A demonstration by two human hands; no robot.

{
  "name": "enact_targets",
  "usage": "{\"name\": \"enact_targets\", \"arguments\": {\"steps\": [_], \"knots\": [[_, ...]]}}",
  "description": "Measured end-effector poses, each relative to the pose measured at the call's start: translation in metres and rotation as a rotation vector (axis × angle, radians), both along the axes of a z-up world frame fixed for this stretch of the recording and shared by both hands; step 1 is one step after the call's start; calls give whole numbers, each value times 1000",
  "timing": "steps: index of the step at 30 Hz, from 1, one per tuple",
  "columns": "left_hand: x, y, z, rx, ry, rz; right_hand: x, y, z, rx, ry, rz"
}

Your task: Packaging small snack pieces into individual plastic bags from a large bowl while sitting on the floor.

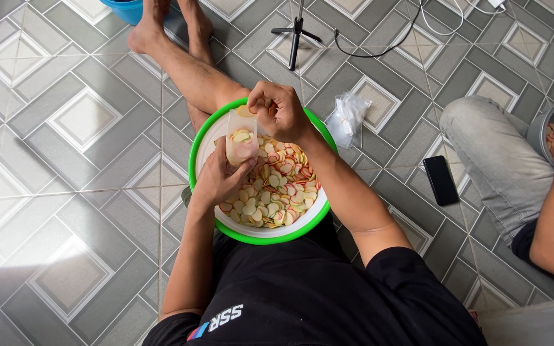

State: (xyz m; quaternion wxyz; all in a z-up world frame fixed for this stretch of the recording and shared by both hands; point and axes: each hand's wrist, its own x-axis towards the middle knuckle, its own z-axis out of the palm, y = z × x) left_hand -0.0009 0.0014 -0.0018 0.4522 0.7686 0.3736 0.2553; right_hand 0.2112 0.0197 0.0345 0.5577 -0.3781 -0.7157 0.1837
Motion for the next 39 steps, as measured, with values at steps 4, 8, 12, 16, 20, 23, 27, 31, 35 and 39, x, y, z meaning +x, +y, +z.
{"name": "enact_targets", "arguments": {"steps": [4,8,12,16,20,23,27,31,35,39], "knots": [[0,-1,1,2,-12,1,-5,-6,2,-2,63,48],[2,-3,11,2,-7,5,-7,-6,3,42,51,124],[3,-4,15,-1,4,9,-10,-7,5,82,54,183],[3,-4,12,-12,20,20,-10,-7,0,73,66,191],[4,-4,17,-11,25,21,-7,-3,-7,57,48,211],[5,-5,21,-12,21,21,-6,-1,-9,46,26,211],[4,-5,19,-18,32,24,-3,-4,-11,21,38,180],[4,-7,22,-9,33,24,-8,-7,-2,23,63,178],[4,-6,20,-18,37,21,-11,-8,1,34,23,227],[3,-5,16,-19,39,20,-12,-10,6,29,-21,260]]}}
